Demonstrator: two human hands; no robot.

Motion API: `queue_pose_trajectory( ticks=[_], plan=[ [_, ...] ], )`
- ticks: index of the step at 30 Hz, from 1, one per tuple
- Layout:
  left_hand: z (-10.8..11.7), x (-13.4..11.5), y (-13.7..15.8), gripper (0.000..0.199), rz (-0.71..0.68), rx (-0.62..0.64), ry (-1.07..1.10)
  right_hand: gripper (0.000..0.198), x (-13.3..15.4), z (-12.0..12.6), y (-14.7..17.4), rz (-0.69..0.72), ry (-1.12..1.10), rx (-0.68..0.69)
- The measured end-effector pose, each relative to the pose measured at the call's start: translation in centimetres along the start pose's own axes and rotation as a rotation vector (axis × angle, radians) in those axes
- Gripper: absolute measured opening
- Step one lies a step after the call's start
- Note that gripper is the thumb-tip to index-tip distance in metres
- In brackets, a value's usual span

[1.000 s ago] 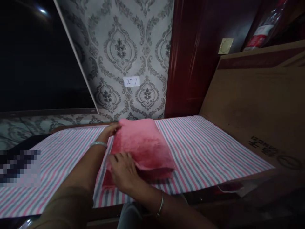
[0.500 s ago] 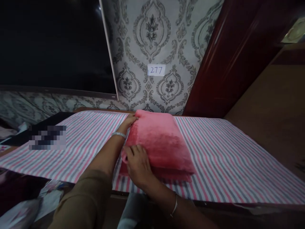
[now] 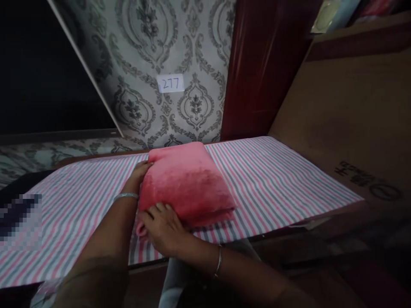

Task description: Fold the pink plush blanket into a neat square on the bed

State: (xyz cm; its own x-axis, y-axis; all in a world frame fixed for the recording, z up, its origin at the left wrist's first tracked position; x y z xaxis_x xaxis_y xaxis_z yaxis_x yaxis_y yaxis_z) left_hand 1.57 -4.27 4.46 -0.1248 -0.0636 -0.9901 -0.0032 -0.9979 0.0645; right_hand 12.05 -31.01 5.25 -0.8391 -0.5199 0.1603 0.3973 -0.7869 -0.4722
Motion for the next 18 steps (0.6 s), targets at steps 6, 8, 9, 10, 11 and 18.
queue_pose_trajectory(
  ticks=[6,8,9,10,11,18],
  plan=[
    [1.1,-0.3,2.5,0.041,0.035,0.021,0.000,0.033,-4.3,5.3,3.9,-0.111,-0.172,-0.207],
    [1.6,0.2,4.1,0.047,0.063,0.071,0.026,0.036,-7.8,6.7,6.6,-0.290,-0.172,-0.369],
    [1.8,0.5,5.0,0.050,0.078,0.087,0.047,0.037,-9.7,7.0,8.1,-0.405,-0.167,-0.445],
    [2.0,0.8,5.9,0.053,0.090,0.093,0.072,0.037,-11.5,7.1,9.6,-0.497,-0.155,-0.521],
    [2.1,1.1,6.9,0.055,0.099,0.089,0.099,0.039,-13.0,6.8,11.0,-0.564,-0.160,-0.549],
    [1.7,1.2,14.4,0.063,0.126,0.108,0.105,0.071,-15.7,3.2,13.7,-0.740,-0.690,-0.329]
  ],
)
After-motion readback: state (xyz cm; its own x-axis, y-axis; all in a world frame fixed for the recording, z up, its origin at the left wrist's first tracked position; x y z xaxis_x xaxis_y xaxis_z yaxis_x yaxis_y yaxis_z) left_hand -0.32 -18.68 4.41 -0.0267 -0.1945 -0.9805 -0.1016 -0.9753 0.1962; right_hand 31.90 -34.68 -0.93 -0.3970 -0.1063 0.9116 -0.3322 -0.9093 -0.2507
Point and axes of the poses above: each hand's wrist, its own y-axis away from the middle knuckle, its own z-axis out of the back of the hand, x = y × z, the point moved 1 cm from there along -y, towards the middle knuckle, and after that the axes turned 8 degrees about y, right-handed, at the moved point
